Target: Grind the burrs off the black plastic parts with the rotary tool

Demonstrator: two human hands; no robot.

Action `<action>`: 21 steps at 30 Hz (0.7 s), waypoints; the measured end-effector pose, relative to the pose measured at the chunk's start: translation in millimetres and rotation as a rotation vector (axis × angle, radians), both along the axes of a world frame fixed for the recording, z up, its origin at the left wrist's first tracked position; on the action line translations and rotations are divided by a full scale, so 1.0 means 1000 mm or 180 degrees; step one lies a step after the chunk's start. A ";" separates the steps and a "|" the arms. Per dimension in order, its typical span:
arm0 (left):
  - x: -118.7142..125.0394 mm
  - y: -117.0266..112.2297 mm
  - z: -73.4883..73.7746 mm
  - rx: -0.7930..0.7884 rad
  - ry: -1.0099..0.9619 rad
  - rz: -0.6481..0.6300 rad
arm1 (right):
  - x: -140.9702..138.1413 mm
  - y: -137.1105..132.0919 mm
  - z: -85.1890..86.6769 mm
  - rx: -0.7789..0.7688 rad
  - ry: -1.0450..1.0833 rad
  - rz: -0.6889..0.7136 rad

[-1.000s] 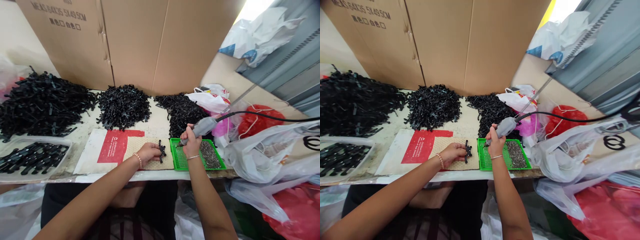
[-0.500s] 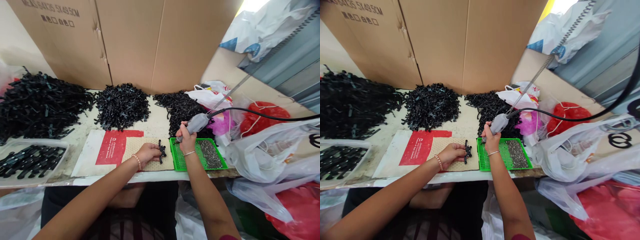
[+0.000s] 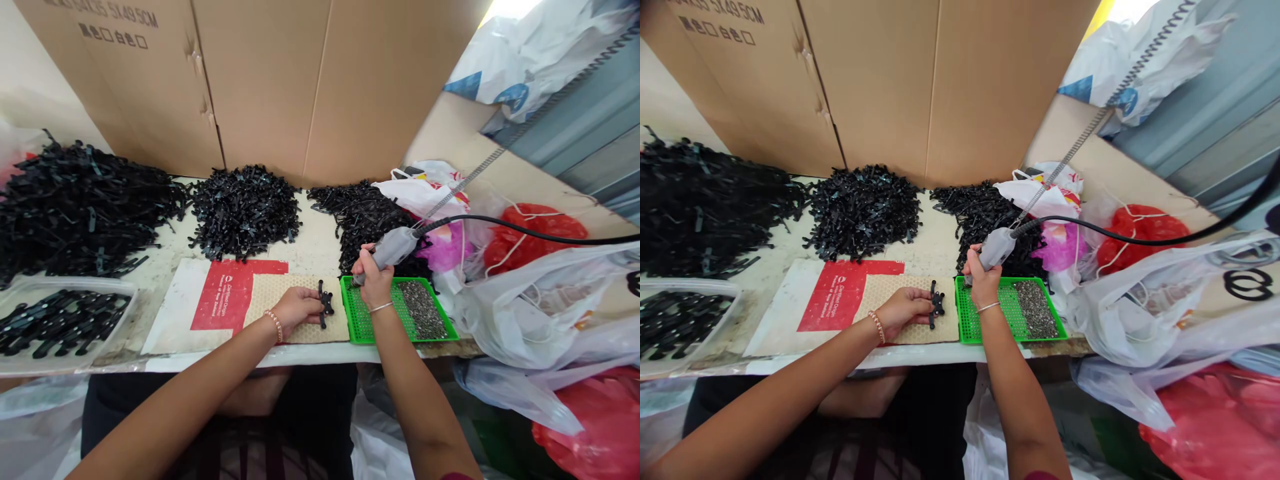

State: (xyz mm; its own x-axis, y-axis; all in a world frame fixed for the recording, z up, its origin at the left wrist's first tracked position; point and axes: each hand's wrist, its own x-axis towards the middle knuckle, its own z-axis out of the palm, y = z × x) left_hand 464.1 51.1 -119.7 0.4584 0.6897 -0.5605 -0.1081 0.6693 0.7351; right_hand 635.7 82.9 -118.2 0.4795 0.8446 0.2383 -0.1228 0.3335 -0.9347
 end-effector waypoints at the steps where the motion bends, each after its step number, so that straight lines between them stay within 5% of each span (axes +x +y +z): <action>1: 0.000 0.000 0.000 0.0000 -0.0008 -0.0002 | 0.000 0.000 -0.001 0.0009 0.0005 0.0008; 7: 0.001 0.000 -0.001 0.0007 0.0011 0.0002 | -0.003 -0.001 0.004 0.0009 0.0020 -0.0095; 11: 0.002 0.001 -0.001 -0.0016 0.0034 0.0026 | -0.007 -0.010 0.027 0.0263 0.0477 -0.0174; 15: 0.003 0.001 0.002 0.0000 0.0012 0.0059 | -0.025 -0.028 0.047 0.0349 0.0858 0.0195; 21: 0.002 0.000 0.000 0.0073 0.0002 0.0041 | -0.052 -0.038 0.043 0.0197 0.0863 0.0491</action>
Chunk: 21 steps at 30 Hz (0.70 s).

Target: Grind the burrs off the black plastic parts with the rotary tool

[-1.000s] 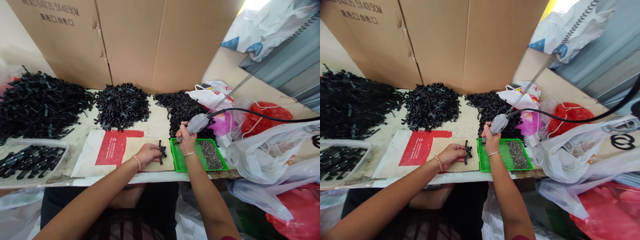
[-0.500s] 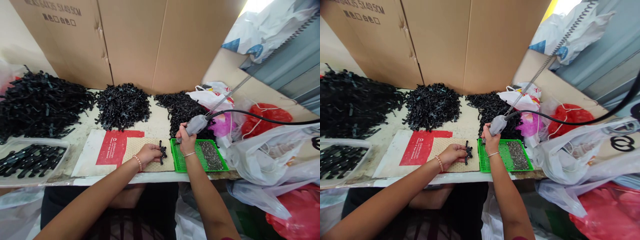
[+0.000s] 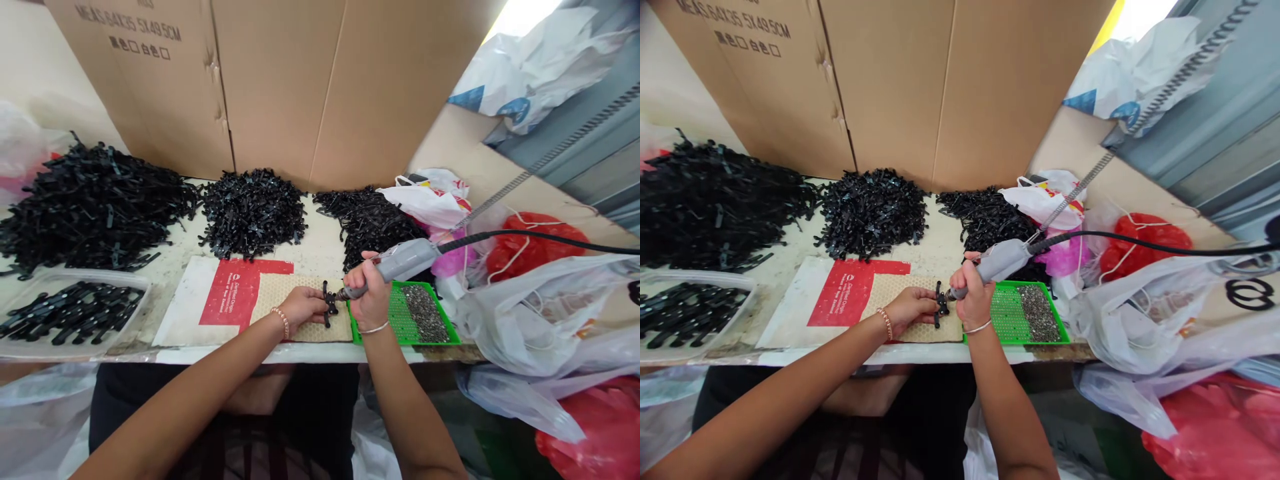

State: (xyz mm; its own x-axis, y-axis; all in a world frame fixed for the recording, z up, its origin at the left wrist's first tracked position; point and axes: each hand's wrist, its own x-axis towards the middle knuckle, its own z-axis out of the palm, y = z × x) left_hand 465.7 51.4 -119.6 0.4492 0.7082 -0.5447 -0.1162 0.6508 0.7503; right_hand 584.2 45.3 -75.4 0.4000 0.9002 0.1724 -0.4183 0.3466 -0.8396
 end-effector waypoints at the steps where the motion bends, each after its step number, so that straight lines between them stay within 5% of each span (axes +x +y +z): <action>1: 0.000 0.000 -0.001 0.0013 -0.0007 -0.0008 | -0.002 0.001 -0.002 -0.0027 0.0015 -0.0012; 21: 0.000 -0.001 -0.001 0.0013 -0.0004 0.0028 | -0.002 0.006 -0.010 -0.0143 0.0017 -0.0072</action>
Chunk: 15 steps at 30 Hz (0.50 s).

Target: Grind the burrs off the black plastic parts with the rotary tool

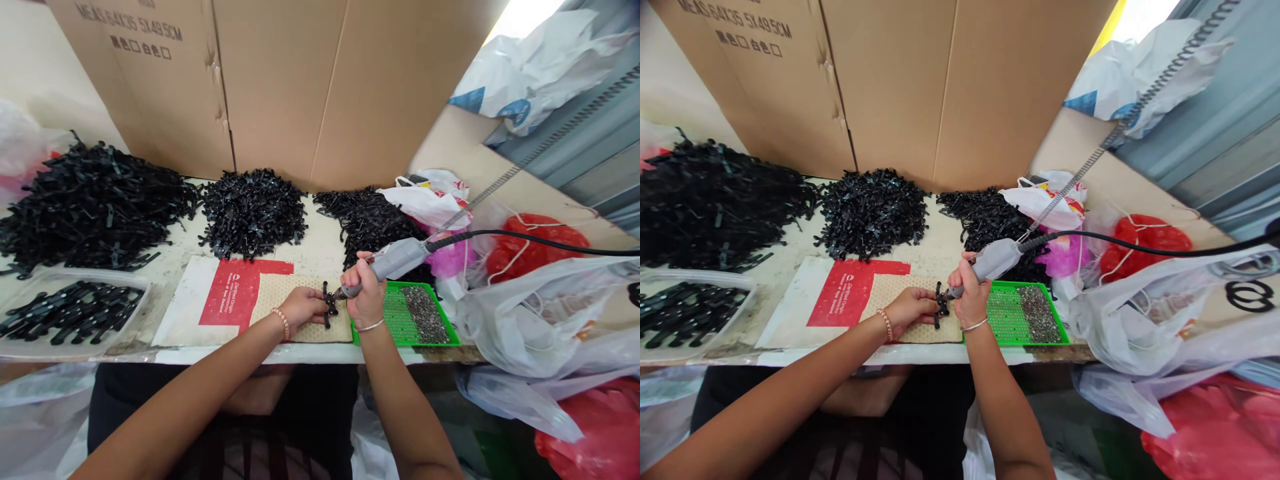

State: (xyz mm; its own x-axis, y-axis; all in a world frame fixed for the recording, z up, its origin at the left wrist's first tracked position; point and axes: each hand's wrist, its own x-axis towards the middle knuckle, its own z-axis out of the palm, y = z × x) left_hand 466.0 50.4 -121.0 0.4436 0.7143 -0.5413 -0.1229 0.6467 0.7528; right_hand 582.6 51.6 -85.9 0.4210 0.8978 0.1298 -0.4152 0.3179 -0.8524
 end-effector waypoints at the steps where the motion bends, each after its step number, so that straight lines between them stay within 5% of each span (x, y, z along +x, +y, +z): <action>1: 0.000 0.000 0.000 0.0004 0.0002 -0.0004 | 0.000 0.000 0.000 0.0001 -0.0005 0.0001; 15: 0.000 0.001 0.000 0.0039 0.0021 -0.0045 | -0.003 -0.002 -0.002 0.0063 -0.0281 0.0066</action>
State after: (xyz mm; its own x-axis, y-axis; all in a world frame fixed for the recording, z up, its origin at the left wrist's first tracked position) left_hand 465.7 51.2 -120.7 0.4501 0.7147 -0.5354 -0.1089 0.6390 0.7615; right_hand 579.8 49.7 -88.1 0.3884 0.9031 0.1835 -0.3454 0.3272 -0.8796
